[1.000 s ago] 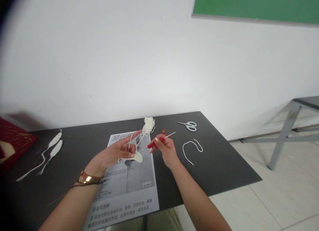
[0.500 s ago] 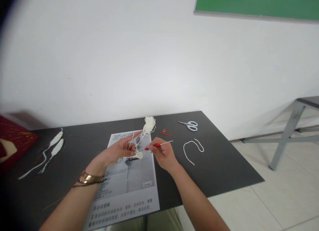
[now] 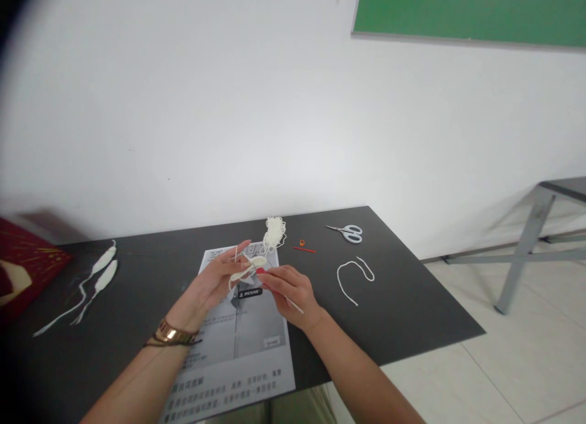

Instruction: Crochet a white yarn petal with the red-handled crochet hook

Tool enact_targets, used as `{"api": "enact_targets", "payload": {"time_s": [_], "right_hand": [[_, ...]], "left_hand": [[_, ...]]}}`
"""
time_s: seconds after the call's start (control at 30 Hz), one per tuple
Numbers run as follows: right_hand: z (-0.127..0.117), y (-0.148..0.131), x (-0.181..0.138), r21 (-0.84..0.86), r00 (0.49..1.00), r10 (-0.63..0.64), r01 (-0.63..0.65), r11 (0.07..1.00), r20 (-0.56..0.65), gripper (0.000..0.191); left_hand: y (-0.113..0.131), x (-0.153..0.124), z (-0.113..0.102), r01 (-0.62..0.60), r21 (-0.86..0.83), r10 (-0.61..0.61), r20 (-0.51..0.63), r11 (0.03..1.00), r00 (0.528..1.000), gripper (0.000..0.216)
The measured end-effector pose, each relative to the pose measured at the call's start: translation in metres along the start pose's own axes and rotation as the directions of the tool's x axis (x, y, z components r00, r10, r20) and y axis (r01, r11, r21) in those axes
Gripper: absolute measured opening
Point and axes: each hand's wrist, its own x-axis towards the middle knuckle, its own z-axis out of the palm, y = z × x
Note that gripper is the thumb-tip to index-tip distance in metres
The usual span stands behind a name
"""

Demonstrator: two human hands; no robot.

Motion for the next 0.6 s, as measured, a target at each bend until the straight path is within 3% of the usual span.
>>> {"api": "enact_targets", "payload": {"time_s": [0.07,0.13,0.33,0.6], "right_hand": [[-0.001,-0.001,0.002,-0.018,1.000,-0.018,0.018,1.000,-0.020,0.047],[-0.002,-0.001,0.004,-0.039,0.999,-0.039,0.038,0.999,-0.028,0.047],[0.003,0.003,-0.003,-0.144,0.990,-0.140,0.137,0.980,-0.012,0.044],[0.007,0.000,-0.004,-0.195,0.995,-0.097,0.095,0.976,0.002,0.044]], "left_hand": [[-0.001,0.001,0.001,0.019,-0.030,-0.018,0.021,0.999,1.000,0.031],[-0.002,0.001,0.003,0.019,-0.045,-0.018,0.025,0.999,1.000,0.022],[-0.002,-0.002,0.005,-0.074,-0.022,0.072,-0.056,0.997,0.996,0.089],[-0.002,-0.002,0.010,-0.234,0.235,0.248,-0.034,0.944,0.968,0.102]]}}
